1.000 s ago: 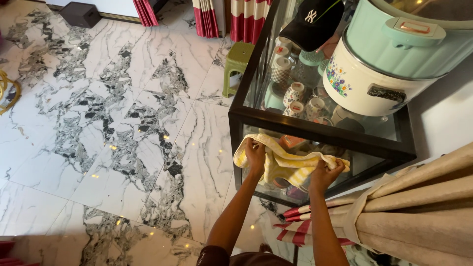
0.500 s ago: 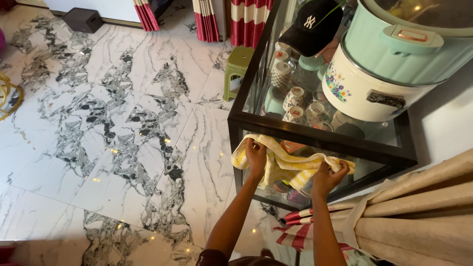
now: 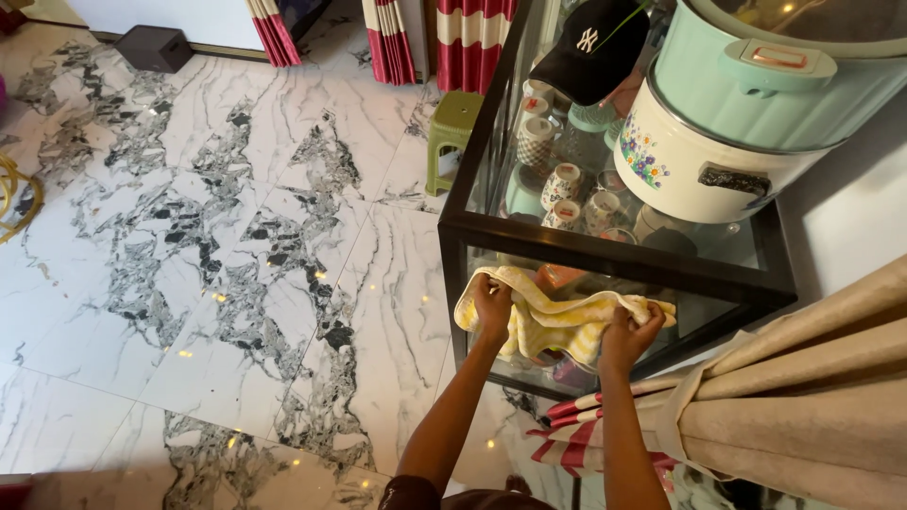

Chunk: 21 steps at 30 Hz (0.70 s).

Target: The recorder is cleaning a glass display cabinet and the items inside using a cloth.

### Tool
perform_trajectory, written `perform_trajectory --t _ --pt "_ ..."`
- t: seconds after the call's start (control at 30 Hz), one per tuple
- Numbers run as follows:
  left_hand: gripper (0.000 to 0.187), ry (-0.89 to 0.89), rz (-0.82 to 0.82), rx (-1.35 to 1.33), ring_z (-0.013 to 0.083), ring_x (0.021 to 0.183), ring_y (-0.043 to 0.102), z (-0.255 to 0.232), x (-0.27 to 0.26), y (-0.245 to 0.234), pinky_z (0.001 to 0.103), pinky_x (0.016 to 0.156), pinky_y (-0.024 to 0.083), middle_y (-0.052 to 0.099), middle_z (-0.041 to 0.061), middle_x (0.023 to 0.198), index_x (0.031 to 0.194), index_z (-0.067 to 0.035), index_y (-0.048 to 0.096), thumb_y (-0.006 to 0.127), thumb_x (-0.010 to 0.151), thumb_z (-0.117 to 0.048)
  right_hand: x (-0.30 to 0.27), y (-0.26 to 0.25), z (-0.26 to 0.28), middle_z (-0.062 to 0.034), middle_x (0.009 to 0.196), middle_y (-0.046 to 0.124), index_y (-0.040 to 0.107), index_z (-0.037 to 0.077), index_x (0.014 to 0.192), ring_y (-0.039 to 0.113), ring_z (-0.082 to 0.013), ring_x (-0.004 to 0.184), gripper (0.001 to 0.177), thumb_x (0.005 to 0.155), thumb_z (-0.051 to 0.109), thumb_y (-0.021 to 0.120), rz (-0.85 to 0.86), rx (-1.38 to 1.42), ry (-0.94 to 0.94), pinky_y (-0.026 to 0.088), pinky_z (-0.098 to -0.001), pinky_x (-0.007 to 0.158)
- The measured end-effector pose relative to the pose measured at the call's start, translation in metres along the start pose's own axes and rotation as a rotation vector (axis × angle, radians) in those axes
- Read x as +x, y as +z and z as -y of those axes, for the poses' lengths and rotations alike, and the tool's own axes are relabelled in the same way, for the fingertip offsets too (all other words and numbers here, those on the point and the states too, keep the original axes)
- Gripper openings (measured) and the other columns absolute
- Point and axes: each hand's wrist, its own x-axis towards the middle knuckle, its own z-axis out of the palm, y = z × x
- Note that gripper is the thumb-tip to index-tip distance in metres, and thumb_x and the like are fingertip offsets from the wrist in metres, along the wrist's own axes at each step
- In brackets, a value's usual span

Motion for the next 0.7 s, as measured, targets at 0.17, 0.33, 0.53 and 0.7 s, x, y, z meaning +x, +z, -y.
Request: perform_trajectory --t 0.17,0.33,0.53,0.7 --pt "0.018 0.066 -0.007 -0.065 0.0093 0.070 0.053 -0.028 -0.002 -0.004 0.027 0.058 0.047 0.053 0.001 0.082 0.089 -0.007 0.049 0.066 0.092 -0.005 -0.007 0.002 0.009 -0.0110 0.129 0.054 0.041 0.005 0.134 0.060 -0.0215 0.116 0.045 0.098 0.003 0.068 -0.027 0.044 0.062 0.051 -0.0336 0.102" --pt "0.021 0.161 -0.047 -0.171 0.0080 0.073 0.049 -0.046 0.013 -0.012 0.026 0.059 0.042 0.050 0.000 0.084 0.090 -0.005 0.047 0.067 0.097 -0.005 -0.005 0.021 0.036 -0.0125 0.133 0.052 0.040 0.004 0.137 0.059 -0.0227 0.121 0.044 0.101 0.001 0.066 0.000 0.050 -0.009 0.050 -0.0346 0.106" --pt "0.013 0.227 -0.101 -0.107 0.0057 0.072 0.045 -0.078 0.020 -0.028 0.025 0.061 0.039 0.050 -0.002 0.084 0.097 -0.004 0.054 0.067 0.097 -0.006 -0.014 0.040 0.032 -0.0140 0.133 0.052 0.040 0.002 0.136 0.058 -0.0232 0.121 0.040 0.104 0.001 0.066 0.040 0.061 -0.065 0.050 -0.0345 0.107" --pt "0.012 0.196 -0.052 -0.101 0.0056 0.070 0.047 -0.093 0.022 -0.042 0.025 0.060 0.039 0.055 -0.001 0.084 0.096 -0.004 0.054 0.066 0.095 -0.005 -0.024 0.046 -0.007 -0.0139 0.132 0.050 0.038 0.003 0.133 0.057 -0.0223 0.120 0.046 0.100 0.002 0.070 0.018 0.012 -0.097 0.051 -0.0349 0.105"
